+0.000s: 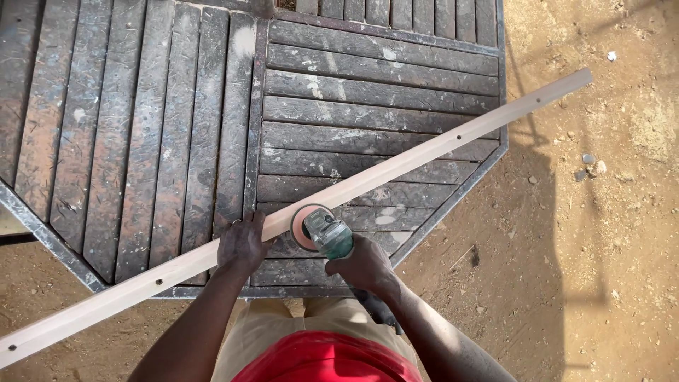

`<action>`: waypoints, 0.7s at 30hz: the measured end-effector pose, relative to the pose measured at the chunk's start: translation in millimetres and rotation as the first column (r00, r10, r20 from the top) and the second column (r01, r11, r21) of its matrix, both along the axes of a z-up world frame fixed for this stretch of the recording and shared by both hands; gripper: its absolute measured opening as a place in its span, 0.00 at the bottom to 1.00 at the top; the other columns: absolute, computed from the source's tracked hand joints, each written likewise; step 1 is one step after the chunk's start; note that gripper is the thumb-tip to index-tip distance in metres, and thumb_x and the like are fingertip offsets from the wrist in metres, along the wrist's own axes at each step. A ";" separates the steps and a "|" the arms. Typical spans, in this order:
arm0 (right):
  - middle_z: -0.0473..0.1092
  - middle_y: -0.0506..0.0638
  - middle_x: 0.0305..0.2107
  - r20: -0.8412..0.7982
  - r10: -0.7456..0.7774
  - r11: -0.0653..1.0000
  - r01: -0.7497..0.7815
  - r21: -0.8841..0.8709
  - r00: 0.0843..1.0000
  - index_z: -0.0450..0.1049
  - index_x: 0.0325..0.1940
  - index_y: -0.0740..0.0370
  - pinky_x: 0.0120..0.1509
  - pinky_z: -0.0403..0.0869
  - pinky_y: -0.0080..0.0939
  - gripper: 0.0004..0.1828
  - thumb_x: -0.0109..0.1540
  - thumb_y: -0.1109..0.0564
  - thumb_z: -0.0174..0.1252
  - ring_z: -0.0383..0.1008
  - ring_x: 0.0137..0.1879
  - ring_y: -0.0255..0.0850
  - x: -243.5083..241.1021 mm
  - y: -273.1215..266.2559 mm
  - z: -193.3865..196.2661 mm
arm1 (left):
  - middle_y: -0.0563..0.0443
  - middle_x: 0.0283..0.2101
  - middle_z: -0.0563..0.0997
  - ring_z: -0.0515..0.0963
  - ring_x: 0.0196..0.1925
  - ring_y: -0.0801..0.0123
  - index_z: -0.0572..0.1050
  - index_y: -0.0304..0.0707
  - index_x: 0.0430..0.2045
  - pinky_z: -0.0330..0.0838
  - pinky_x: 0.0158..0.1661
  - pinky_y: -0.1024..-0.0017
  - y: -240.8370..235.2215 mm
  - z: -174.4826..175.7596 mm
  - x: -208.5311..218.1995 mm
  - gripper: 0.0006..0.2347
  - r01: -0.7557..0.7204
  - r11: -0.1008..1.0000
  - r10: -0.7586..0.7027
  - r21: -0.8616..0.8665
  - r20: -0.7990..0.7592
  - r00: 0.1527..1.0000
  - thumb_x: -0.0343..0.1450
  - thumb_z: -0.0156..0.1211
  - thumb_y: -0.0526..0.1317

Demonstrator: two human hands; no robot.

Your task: Sanding a long wooden plank using an angle grinder with a sanding attachment

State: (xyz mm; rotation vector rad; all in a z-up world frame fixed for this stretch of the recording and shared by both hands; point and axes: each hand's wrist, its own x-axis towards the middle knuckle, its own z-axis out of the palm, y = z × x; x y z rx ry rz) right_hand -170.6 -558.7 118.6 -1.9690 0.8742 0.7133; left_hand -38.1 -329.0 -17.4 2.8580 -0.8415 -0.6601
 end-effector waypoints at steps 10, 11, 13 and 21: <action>0.76 0.57 0.22 0.033 -0.437 0.879 0.435 -0.196 0.899 0.79 0.36 0.63 0.42 0.76 0.48 0.24 0.43 0.49 0.76 0.81 0.32 0.50 -64.0 -61.1 61.2 | 0.44 0.42 0.79 0.86 0.41 0.42 0.67 0.48 0.51 0.81 0.42 0.52 157.9 -22.9 -13.3 0.25 0.075 0.988 -0.064 -0.133 0.089 0.994 0.65 0.58 0.58; 0.74 0.56 0.22 -0.009 -0.424 0.870 0.404 -0.281 0.906 0.79 0.33 0.62 0.38 0.70 0.49 0.21 0.44 0.48 0.73 0.74 0.29 0.49 -71.3 -61.4 69.5 | 0.44 0.41 0.79 0.85 0.38 0.45 0.67 0.46 0.50 0.81 0.38 0.52 181.2 -20.0 -15.8 0.24 0.071 0.991 -0.059 -0.110 0.109 0.992 0.65 0.61 0.55; 0.72 0.54 0.21 -0.049 -0.417 0.855 0.373 -0.361 0.907 0.79 0.30 0.62 0.33 0.63 0.49 0.19 0.44 0.47 0.71 0.68 0.26 0.49 -83.3 -56.3 79.7 | 0.44 0.41 0.79 0.84 0.35 0.48 0.67 0.43 0.50 0.81 0.33 0.51 228.8 -15.7 -20.7 0.24 0.072 0.994 -0.060 -0.086 0.133 0.989 0.65 0.65 0.52; 0.85 0.57 0.35 0.176 -0.394 0.911 0.409 -0.056 0.902 0.83 0.39 0.66 0.36 0.80 0.39 0.13 0.51 0.60 0.72 0.84 0.36 0.42 -99.9 -27.3 29.8 | 0.55 0.42 0.82 0.87 0.39 0.51 0.68 0.60 0.49 0.81 0.39 0.49 378.1 -24.0 -41.8 0.25 -0.094 0.983 0.082 0.159 0.081 0.993 0.61 0.61 0.63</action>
